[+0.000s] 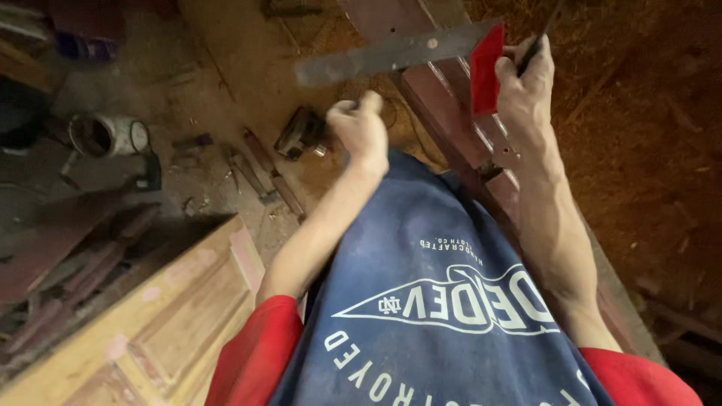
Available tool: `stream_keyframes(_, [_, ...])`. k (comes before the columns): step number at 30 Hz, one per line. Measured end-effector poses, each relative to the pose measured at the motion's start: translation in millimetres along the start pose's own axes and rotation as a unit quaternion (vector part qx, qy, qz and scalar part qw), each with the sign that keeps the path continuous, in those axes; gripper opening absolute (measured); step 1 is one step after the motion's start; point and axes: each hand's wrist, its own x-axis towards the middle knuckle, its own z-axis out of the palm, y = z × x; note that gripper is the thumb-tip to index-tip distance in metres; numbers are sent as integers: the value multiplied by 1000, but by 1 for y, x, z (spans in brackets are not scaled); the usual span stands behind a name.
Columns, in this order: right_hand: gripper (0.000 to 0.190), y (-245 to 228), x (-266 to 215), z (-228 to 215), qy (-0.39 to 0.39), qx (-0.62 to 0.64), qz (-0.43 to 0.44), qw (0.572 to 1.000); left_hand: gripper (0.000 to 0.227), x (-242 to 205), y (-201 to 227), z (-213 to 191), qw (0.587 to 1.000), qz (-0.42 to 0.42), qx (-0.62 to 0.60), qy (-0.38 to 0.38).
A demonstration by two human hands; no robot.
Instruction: The person uses a metal square and pencil to mark lines on a long reddish-brown wooden beam. Then the person uses an angle grinder to grind along the marked groove on the beam, removing material and creating dust.
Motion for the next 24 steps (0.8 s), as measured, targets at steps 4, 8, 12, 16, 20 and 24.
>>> stream_keyframes(4, [15,10,22,-2,-80,-59,-34,994,50,-73,-9,11,920,335,161,-126])
stream_keyframes(8, [22,11,20,9,-121,-145,-45,981,68,-107,-9,39,855,447,200,-172])
stream_keyframes(12, [21,9,13,11,-106,-161,-71,979,95,-100,-18,58,838,480,201,-163])
stream_keyframes(16, [30,1,14,10,-111,-141,-71,981,119,-83,-28,64,840,486,170,-172])
stream_keyframes(20, [29,-7,13,9,-126,-107,-28,986,120,-72,-34,60,826,530,133,-140])
stream_keyframes(24, [29,-11,8,6,-140,-104,-62,983,112,-73,-34,54,815,547,153,-116])
